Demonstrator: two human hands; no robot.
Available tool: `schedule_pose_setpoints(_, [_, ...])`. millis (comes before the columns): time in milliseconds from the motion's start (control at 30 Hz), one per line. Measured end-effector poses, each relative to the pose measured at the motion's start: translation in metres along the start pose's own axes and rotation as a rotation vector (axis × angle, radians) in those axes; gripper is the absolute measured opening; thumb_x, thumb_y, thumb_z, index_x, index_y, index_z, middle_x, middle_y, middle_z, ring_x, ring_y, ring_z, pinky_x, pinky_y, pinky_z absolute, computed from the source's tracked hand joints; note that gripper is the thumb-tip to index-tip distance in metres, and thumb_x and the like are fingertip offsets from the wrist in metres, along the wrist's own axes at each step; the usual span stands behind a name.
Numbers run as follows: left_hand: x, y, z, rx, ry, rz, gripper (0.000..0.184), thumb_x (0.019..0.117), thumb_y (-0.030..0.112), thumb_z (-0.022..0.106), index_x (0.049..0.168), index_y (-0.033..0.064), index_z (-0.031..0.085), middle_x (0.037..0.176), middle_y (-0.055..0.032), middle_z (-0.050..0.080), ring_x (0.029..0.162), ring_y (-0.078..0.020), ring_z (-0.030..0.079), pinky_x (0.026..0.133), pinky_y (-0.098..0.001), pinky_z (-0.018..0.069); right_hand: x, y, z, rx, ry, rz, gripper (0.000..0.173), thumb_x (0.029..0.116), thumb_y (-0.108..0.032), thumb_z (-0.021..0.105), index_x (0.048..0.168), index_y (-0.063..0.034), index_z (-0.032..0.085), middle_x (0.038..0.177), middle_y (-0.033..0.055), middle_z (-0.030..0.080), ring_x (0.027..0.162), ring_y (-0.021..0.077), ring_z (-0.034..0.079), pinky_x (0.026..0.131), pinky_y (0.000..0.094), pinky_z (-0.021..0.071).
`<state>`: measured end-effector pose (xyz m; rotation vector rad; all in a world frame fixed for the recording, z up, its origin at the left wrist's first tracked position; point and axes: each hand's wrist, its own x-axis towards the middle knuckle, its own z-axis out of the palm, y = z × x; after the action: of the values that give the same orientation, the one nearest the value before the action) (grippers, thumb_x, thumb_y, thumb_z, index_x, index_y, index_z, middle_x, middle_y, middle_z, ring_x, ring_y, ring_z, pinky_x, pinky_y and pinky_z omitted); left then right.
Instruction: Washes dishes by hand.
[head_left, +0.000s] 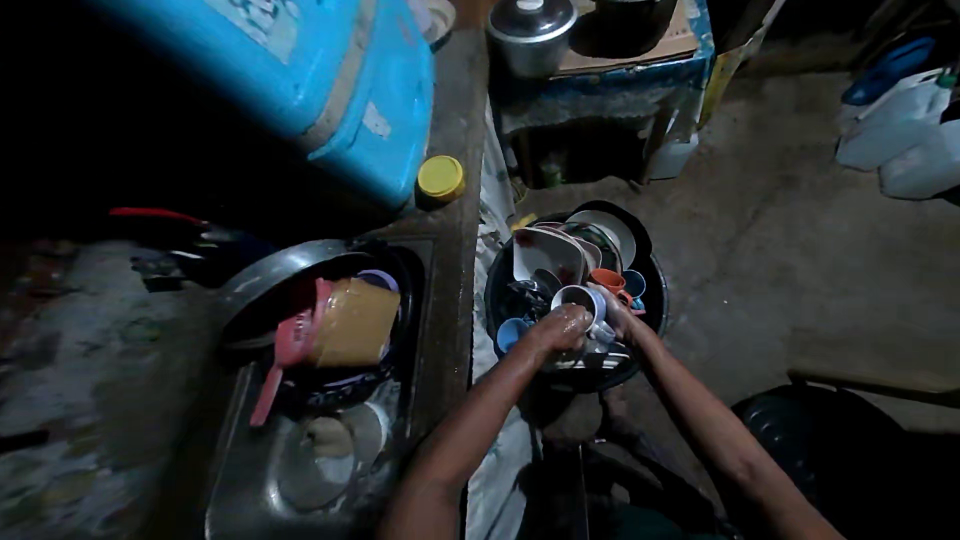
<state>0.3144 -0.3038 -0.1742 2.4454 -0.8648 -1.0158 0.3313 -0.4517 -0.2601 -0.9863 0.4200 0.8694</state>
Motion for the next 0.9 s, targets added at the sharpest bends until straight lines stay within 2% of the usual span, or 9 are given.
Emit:
schedule_pose_setpoints(67, [0.027,-0.003,0.017,-0.162,0.115,-0.052,0.034,0.0946,0.01,0.065,0.118,-0.0147,0.062,0.118,-0.0335,0.064,0.118,-0.048,0.06,0.105,-0.058,0.0437,0.001,0.001,-0.023,-0.145,0.176,-0.029,0.047,0.1124,-0.036,0.027,0.132,-0.0047,0.055,0.105,0.0106,0.065,0.087,0.0164,0.064,0.075,0.0363,0.0549])
schedule_pose_setpoints(133, [0.053,0.001,0.036,-0.354,0.207,-0.163,0.041,0.0906,0.01,0.069,0.124,-0.0112,0.061,0.122,-0.0321,0.064,0.121,-0.0453,0.06,0.106,-0.0576,0.0445,0.003,0.001,-0.047,-0.286,0.26,-0.02,0.047,0.1128,-0.033,0.03,0.135,0.0006,0.054,0.115,0.0155,0.064,0.096,0.0192,0.063,0.085,0.039,0.0529])
schedule_pose_setpoints(200, [0.076,0.009,0.053,-0.493,0.24,-0.279,0.044,0.0877,0.01,0.072,0.126,-0.0087,0.062,0.125,-0.0306,0.063,0.122,-0.0427,0.059,0.106,-0.0562,0.0445,0.003,-0.001,-0.07,-0.436,0.245,0.043,0.049,0.1132,-0.032,0.03,0.139,0.0026,0.052,0.129,0.0196,0.061,0.112,0.0231,0.061,0.097,0.0422,0.0494])
schedule_pose_setpoints(333, [0.116,0.016,0.095,-0.73,0.296,-0.413,0.048,0.0842,0.011,0.079,0.124,-0.0096,0.062,0.125,-0.0293,0.063,0.12,-0.0389,0.06,0.106,-0.052,0.046,0.011,-0.002,-0.105,-0.705,0.244,0.214,0.05,0.1125,-0.032,0.035,0.139,0.0063,0.052,0.141,0.0258,0.055,0.13,0.0341,0.054,0.109,0.0519,0.042])
schedule_pose_setpoints(500, [0.143,0.009,0.133,-1.014,0.379,-0.481,0.049,0.0835,0.003,0.075,0.128,-0.0094,0.059,0.126,-0.0293,0.061,0.118,-0.0367,0.06,0.103,-0.0506,0.0471,0.017,-0.009,-0.117,-0.945,0.299,0.288,0.049,0.1086,-0.032,0.048,0.131,0.0108,0.057,0.137,0.029,0.057,0.129,0.0386,0.055,0.109,0.0542,0.0412])
schedule_pose_setpoints(567, [0.148,0.006,0.139,-1.015,0.376,-0.501,0.05,0.0852,0.001,0.072,0.131,-0.0089,0.057,0.131,-0.03,0.059,0.122,-0.0382,0.058,0.106,-0.0522,0.0457,0.025,-0.004,-0.123,-0.974,0.306,0.275,0.048,0.1065,-0.032,0.052,0.129,0.0098,0.059,0.132,0.0288,0.06,0.125,0.0387,0.057,0.107,0.0552,0.0432])
schedule_pose_setpoints(700, [0.141,0.015,0.127,-0.875,0.334,-0.565,0.055,0.0883,0.004,0.07,0.14,-0.0043,0.054,0.143,-0.0268,0.054,0.134,-0.0385,0.052,0.112,-0.0541,0.041,0.023,0.0,-0.122,-1.134,0.25,0.233,0.049,0.1063,-0.034,0.053,0.13,0.0084,0.06,0.133,0.0289,0.06,0.128,0.041,0.056,0.11,0.0564,0.0413])
schedule_pose_setpoints(800, [0.115,0.024,0.111,-0.95,0.458,-0.612,0.056,0.088,0.008,0.076,0.138,-0.0062,0.055,0.142,-0.0281,0.055,0.134,-0.0387,0.052,0.114,-0.0521,0.0401,0.019,0.003,-0.116,-1.239,0.19,0.18,0.049,0.1028,-0.036,0.06,0.127,0.0066,0.063,0.129,0.0286,0.063,0.124,0.0416,0.059,0.107,0.0585,0.0442])
schedule_pose_setpoints(900, [0.083,0.029,0.097,-1.096,0.664,-0.593,0.048,0.0878,0.005,0.076,0.129,-0.0123,0.059,0.132,-0.0317,0.059,0.127,-0.0405,0.056,0.111,-0.0506,0.0431,0.012,0.003,-0.107,-1.229,0.131,0.088,0.042,0.1014,-0.023,0.064,0.127,0.0108,0.061,0.126,0.0311,0.063,0.12,0.0422,0.06,0.105,0.0586,0.0447])
